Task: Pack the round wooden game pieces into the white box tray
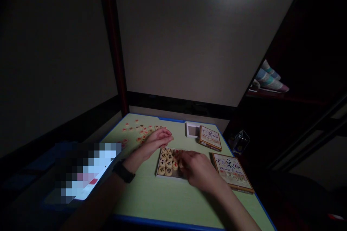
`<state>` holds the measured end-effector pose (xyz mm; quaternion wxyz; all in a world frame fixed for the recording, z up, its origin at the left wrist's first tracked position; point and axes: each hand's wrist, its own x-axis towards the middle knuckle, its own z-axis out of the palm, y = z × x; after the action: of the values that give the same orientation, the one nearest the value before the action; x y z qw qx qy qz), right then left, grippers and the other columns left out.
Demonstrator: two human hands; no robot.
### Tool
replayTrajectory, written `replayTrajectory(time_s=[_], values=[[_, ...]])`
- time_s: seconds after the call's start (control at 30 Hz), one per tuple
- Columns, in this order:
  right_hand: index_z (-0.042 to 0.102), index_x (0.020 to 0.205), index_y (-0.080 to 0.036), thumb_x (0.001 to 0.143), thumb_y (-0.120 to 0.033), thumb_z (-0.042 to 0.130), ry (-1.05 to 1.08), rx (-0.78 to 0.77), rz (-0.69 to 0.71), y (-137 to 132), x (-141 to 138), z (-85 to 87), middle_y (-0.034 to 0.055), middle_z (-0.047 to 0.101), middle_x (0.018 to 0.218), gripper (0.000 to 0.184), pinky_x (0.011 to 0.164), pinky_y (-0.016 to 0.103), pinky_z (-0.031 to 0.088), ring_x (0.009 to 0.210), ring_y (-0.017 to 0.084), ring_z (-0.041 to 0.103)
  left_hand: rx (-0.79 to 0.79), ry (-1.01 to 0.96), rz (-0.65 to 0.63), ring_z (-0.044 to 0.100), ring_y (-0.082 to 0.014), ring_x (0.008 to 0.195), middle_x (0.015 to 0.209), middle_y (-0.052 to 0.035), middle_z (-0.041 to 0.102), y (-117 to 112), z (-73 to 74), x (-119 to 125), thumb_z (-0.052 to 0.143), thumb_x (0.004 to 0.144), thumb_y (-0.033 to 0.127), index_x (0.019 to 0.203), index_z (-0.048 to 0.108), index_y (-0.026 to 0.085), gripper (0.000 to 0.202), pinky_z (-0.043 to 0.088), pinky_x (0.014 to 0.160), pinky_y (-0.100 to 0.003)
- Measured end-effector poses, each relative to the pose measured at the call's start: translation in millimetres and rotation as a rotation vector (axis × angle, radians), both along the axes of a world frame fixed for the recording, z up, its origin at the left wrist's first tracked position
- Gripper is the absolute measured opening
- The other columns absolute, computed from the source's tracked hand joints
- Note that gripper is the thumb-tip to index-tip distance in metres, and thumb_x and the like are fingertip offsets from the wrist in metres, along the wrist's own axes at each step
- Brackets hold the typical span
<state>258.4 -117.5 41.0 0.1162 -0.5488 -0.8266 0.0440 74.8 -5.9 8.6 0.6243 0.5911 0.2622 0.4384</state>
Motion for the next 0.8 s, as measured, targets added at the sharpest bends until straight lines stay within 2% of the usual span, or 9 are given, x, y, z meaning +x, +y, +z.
replayTrajectory(time_s=[0.13, 0.23, 0.47, 0.8], values=[[0.062, 0.118, -0.014, 0.085, -0.011, 0.052, -0.184, 0.001, -0.024, -2.7, -11.4, -6.6, 0.0114, 0.069, 0.094, 0.035, 0.07, 0.029, 0.043, 0.084, 0.022, 0.064, -0.007, 0.008, 0.017, 0.053, -0.0107, 0.07, 0.077, 0.0006, 0.058, -1.6, 0.8, 1.3, 0.078, 0.07, 0.038, 0.086, 0.056, 0.017, 0.034, 0.037, 0.057, -0.021], [0.063, 0.116, -0.013, 0.088, -0.011, 0.049, -0.235, 0.015, -0.028, -0.2, -15.7, -8.5, 0.0124, 0.069, 0.095, 0.032, 0.072, 0.028, 0.043, 0.086, 0.021, 0.063, -0.001, 0.013, 0.023, 0.052, -0.0102, 0.067, 0.075, 0.0012, 0.057, -3.3, 3.3, 1.8, 0.077, 0.07, 0.039, 0.084, 0.056, 0.017, 0.034, 0.037, 0.056, -0.02], [0.065, 0.115, -0.015, 0.09, -0.011, 0.049, -0.203, 0.02, -0.028, -0.7, -15.5, -14.0, 0.0121, 0.069, 0.098, 0.03, 0.077, 0.028, 0.045, 0.089, 0.02, 0.063, 0.005, 0.021, 0.031, 0.054, -0.0116, 0.07, 0.077, -0.0002, 0.059, -4.6, 7.0, 1.4, 0.077, 0.067, 0.036, 0.082, 0.056, 0.017, 0.032, 0.038, 0.057, -0.022], [0.069, 0.101, -0.016, 0.084, -0.015, 0.055, -0.168, -0.068, -0.06, 2.7, -14.0, -3.7, 0.0101, 0.065, 0.104, 0.022, 0.075, 0.025, 0.044, 0.088, 0.018, 0.062, 0.005, 0.033, 0.021, 0.051, -0.0103, 0.064, 0.072, 0.0011, 0.058, -8.1, 10.1, -0.3, 0.073, 0.066, 0.03, 0.08, 0.059, 0.016, 0.025, 0.035, 0.053, -0.021]])
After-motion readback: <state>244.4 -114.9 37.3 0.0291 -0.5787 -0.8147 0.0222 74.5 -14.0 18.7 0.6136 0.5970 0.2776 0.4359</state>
